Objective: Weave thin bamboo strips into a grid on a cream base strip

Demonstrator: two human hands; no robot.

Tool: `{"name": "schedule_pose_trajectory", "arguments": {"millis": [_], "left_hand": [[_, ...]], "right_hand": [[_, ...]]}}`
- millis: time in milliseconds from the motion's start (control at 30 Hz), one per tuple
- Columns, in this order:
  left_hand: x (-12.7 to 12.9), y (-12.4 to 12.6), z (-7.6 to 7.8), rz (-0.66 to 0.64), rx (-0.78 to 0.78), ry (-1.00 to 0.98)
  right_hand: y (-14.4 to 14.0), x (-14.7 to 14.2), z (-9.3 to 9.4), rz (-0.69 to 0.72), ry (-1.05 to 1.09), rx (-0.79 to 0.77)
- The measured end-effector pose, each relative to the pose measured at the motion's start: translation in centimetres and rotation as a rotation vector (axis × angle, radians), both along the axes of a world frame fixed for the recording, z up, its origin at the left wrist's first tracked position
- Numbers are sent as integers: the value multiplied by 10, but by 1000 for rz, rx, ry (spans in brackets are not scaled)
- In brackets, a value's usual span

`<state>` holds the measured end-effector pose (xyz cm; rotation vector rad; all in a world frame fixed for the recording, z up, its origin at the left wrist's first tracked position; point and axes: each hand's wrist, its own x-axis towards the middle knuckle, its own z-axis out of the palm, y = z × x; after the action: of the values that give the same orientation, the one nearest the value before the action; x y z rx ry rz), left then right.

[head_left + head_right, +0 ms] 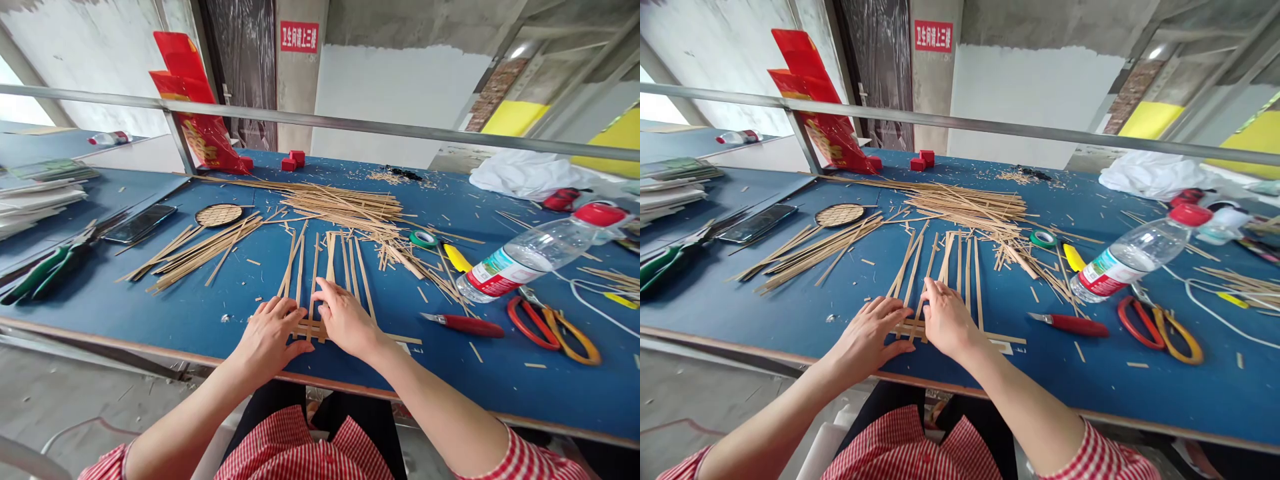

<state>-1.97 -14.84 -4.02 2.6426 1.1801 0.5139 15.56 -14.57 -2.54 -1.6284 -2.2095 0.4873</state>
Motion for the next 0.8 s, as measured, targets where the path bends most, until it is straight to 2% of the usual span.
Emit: {"name": "schedule_pose_trajectory", "arguments": {"millis": [800], "left_hand": [[5,-5,2,22,-23,-42]], "right_hand": [[-4,6,-11,128,28,39]]}}
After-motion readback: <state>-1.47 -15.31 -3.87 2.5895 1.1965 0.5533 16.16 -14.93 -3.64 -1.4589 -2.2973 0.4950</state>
